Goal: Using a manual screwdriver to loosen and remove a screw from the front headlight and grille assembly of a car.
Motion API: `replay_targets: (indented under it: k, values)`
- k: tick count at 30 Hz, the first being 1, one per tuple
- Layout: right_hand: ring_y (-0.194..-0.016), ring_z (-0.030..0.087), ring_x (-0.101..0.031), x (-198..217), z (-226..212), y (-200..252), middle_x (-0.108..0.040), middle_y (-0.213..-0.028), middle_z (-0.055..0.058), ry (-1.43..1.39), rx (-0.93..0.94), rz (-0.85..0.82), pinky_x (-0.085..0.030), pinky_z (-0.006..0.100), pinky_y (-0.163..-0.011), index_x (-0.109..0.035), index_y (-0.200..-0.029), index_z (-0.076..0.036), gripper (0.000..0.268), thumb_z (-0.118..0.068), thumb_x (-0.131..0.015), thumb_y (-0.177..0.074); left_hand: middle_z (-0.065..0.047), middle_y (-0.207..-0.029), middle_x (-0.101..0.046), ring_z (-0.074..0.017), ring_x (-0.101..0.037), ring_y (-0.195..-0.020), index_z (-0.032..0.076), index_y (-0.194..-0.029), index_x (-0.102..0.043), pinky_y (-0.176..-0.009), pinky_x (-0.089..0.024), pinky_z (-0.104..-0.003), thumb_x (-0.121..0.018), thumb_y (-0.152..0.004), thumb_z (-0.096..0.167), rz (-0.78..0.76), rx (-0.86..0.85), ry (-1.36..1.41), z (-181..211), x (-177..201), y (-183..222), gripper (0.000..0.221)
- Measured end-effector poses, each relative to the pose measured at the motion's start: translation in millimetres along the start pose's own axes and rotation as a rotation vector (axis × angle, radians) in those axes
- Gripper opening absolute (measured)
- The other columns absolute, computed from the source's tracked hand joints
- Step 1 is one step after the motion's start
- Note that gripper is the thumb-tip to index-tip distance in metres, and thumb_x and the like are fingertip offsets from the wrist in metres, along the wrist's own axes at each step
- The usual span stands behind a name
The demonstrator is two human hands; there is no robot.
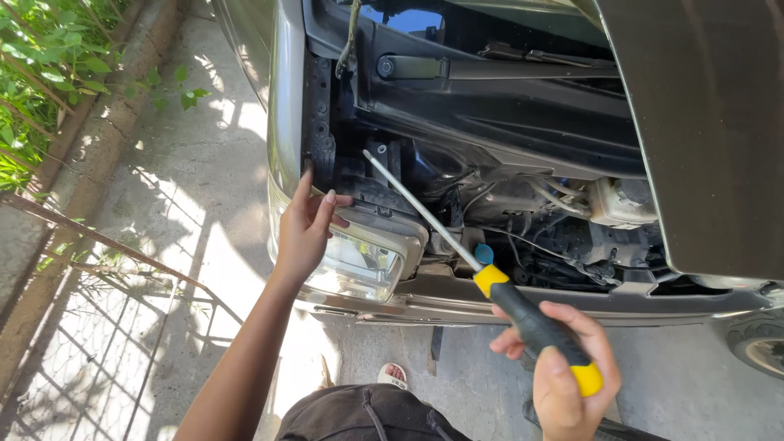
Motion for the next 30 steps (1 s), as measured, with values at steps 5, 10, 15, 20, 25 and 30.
replay_targets:
  k: [5,10,15,20,25,30]
  values:
    - [-0.081,0.043,-0.08,-15,6,12,-0.07,-0.107,0.037,-0.054,0.022,-0.03,-0.055,0.033,-0.06,-0.054,-0.121,0.006,0.04,-0.021,-0.057,-0.091,-0.004,-0.11,-0.079,-0.0138,-0.074,-0.073,0.009,-0.163,-0.021,-0.058,-0.053,-0.026,-0.051,-0.102,0.031,-0.027,0.019,0.004,1,2,1,0.072]
    - [-0.084,0.046,-0.079,12,24,38,-0.069,-0.112,0.044,-0.139,-0.088,0.076,-0.052,0.034,-0.062,-0.056,-0.125,0.002,0.044,-0.024,-0.06,-0.09,-0.005,-0.108,-0.078,-0.0144,-0.073,-0.072,0.009,-0.163,-0.02,-0.063,-0.055,-0.027,-0.052,-0.103,0.028,-0.032,-0.027,-0.01,-8,-4,-3,0.071]
    - [-0.089,0.048,-0.071,87,49,73,-0.061,-0.119,0.052,-0.406,-0.204,0.137,-0.051,0.037,-0.06,-0.06,-0.129,-0.005,0.052,-0.042,-0.066,-0.092,-0.007,-0.104,-0.078,-0.0145,-0.073,-0.072,0.005,-0.161,-0.026,-0.053,-0.051,-0.025,-0.048,-0.108,0.025,0.043,-0.149,-0.012,-18,-8,4,0.061]
    - [-0.089,0.049,-0.07,156,43,96,-0.062,-0.118,0.051,-0.407,-0.227,0.094,-0.05,0.039,-0.064,-0.064,-0.129,-0.006,0.048,-0.034,-0.055,-0.092,-0.006,-0.099,-0.076,-0.0148,-0.071,-0.074,0.004,-0.147,-0.044,-0.076,-0.056,-0.03,-0.049,-0.107,0.021,0.271,-0.205,0.029,-15,-39,38,0.044]
    - [-0.089,0.048,-0.07,217,51,125,-0.061,-0.12,0.054,-0.365,-0.298,0.16,-0.05,0.039,-0.062,-0.065,-0.125,-0.005,0.047,-0.027,-0.056,-0.085,-0.004,-0.093,-0.075,-0.0146,-0.07,-0.071,0.01,-0.126,-0.062,-0.073,-0.054,-0.027,-0.05,-0.105,0.024,0.337,-0.142,0.07,-24,-84,104,0.028]
    - [-0.084,0.044,-0.069,248,85,151,-0.045,-0.133,0.062,-0.569,-0.458,-0.055,-0.052,0.038,-0.056,-0.059,-0.125,0.002,0.053,-0.001,-0.063,-0.072,-0.011,-0.09,-0.077,-0.0139,-0.066,-0.068,0.004,-0.123,-0.066,-0.061,-0.049,-0.026,-0.053,-0.102,0.028,0.1,0.143,0.178,-43,-134,169,0.034]
Point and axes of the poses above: each hand's wrist, its own y-axis away from the middle knuckle, its own x-axis out of the back of the hand, z = x × y, the point moved 3 cm from there along -y, towards the middle knuckle
